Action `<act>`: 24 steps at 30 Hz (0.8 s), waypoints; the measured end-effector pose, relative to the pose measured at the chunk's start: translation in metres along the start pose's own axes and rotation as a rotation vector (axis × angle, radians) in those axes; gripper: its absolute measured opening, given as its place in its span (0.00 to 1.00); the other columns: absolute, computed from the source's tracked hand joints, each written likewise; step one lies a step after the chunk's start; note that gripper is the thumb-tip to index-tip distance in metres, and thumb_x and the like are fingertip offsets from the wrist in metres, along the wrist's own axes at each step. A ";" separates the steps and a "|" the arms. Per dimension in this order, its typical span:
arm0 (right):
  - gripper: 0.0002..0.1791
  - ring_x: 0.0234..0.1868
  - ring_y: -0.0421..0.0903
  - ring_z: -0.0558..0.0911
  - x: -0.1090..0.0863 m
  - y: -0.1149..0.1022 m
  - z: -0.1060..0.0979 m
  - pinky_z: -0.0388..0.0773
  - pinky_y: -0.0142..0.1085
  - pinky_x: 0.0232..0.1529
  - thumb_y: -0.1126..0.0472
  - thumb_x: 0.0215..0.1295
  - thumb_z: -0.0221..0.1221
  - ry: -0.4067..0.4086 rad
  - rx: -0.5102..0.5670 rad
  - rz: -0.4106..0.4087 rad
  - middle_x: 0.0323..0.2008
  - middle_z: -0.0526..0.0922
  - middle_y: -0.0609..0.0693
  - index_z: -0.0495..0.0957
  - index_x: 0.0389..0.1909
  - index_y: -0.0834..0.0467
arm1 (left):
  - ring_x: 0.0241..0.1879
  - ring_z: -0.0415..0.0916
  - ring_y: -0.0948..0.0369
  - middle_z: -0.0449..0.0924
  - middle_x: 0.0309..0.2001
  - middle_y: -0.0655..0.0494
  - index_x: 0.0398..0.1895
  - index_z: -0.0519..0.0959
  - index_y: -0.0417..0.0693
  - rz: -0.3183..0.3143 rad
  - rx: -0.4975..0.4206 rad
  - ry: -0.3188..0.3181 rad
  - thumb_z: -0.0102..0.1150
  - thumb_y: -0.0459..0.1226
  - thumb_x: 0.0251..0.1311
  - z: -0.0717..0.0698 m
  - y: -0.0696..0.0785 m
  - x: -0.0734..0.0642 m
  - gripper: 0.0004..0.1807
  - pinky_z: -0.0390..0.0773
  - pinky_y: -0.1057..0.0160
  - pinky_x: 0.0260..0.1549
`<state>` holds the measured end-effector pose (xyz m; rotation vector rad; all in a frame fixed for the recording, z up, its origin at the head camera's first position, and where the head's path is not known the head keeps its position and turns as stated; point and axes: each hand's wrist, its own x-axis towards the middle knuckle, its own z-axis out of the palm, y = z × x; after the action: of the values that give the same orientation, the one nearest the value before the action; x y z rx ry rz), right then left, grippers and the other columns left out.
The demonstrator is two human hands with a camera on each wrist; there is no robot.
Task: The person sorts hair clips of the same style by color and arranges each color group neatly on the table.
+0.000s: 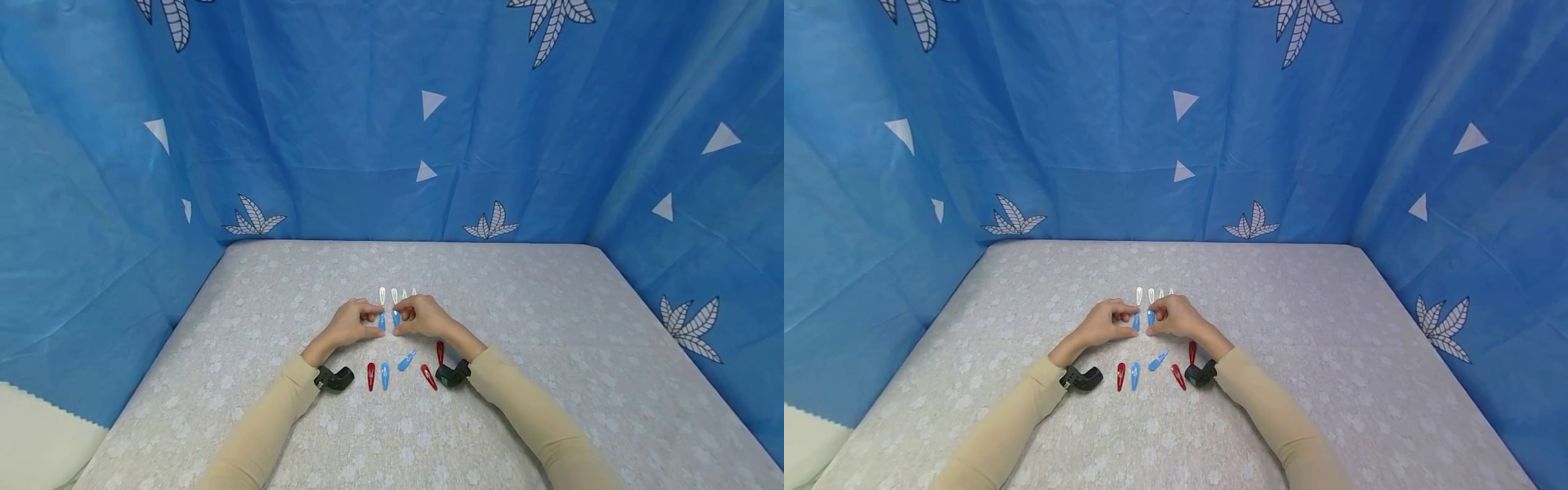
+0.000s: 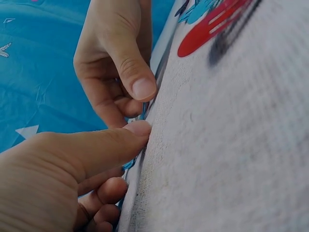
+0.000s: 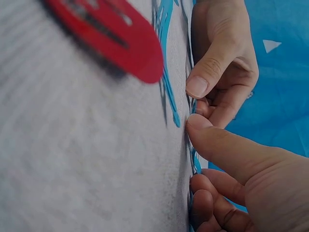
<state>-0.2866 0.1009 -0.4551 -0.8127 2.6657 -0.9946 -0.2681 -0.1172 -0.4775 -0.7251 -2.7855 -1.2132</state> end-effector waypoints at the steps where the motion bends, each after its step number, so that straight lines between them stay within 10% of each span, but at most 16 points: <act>1: 0.27 0.23 0.38 0.71 0.000 0.000 0.000 0.69 0.27 0.24 0.58 0.52 0.73 0.000 0.000 -0.003 0.28 0.79 0.47 0.81 0.53 0.63 | 0.32 0.66 0.63 0.75 0.29 0.57 0.52 0.83 0.39 0.003 0.006 0.002 0.76 0.38 0.46 0.000 0.000 0.000 0.27 0.68 0.67 0.34; 24: 0.31 0.25 0.37 0.73 -0.001 -0.001 0.000 0.73 0.28 0.27 0.55 0.51 0.74 -0.004 -0.031 -0.014 0.29 0.80 0.46 0.79 0.56 0.63 | 0.43 0.77 0.56 0.82 0.41 0.51 0.51 0.83 0.39 0.000 -0.123 0.121 0.76 0.37 0.45 0.004 -0.004 -0.005 0.26 0.78 0.60 0.45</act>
<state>-0.2856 0.1007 -0.4540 -0.8404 2.6821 -0.9564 -0.2647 -0.1189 -0.4836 -0.6343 -2.6338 -1.3886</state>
